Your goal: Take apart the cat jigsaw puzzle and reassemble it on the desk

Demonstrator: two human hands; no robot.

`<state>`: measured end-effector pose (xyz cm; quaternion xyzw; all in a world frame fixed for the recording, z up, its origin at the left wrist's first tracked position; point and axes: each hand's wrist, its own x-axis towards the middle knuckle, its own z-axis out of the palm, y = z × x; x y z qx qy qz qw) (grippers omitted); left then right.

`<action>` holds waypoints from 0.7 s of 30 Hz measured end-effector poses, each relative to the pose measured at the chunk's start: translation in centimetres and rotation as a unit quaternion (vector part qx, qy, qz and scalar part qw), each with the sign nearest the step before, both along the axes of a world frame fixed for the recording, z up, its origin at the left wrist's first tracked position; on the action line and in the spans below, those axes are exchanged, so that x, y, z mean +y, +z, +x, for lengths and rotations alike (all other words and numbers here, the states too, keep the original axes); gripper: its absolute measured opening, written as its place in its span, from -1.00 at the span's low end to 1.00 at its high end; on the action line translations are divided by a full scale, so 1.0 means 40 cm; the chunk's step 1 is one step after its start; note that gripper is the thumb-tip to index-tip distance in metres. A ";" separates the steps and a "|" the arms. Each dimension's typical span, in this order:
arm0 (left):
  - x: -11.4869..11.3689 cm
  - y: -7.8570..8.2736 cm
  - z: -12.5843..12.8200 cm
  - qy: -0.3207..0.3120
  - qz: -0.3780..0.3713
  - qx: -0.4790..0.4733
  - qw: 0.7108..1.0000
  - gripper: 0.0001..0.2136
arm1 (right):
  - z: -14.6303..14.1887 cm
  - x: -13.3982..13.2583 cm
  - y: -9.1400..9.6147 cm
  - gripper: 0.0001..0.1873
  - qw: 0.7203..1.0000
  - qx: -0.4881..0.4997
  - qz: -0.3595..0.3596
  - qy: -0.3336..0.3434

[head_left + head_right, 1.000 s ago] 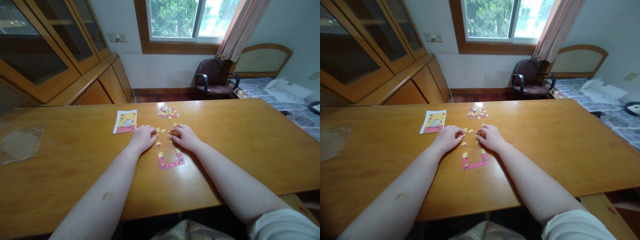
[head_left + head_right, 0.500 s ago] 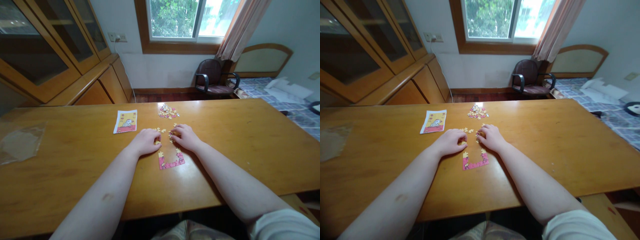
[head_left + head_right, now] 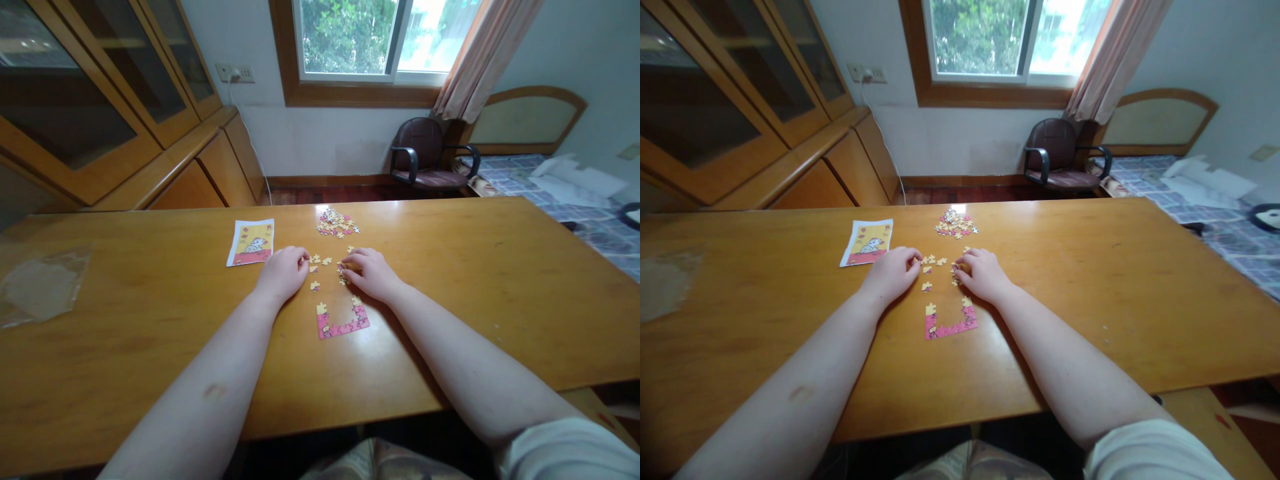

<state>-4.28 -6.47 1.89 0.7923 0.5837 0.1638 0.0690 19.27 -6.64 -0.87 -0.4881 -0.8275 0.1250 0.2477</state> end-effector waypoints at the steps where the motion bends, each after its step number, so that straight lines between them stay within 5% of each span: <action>1: 0.001 -0.002 -0.002 0.009 0.001 0.000 1.000 -0.82 | 0.000 0.000 0.000 -0.81 1.000 0.001 0.000 0.000; 10: -0.014 -0.016 0.016 -0.099 0.006 0.019 0.995 -0.68 | -0.004 -0.003 0.005 -0.79 1.000 -0.009 0.002 0.001; 17: -0.013 -0.033 0.021 -0.115 -0.005 0.019 0.993 -0.72 | -0.009 -0.010 0.015 -0.76 1.000 -0.026 -0.005 0.011; 21: -0.007 -0.014 0.016 -0.048 0.041 -0.017 0.998 -0.75 | -0.020 -0.028 0.029 -0.58 0.993 -0.083 -0.020 0.078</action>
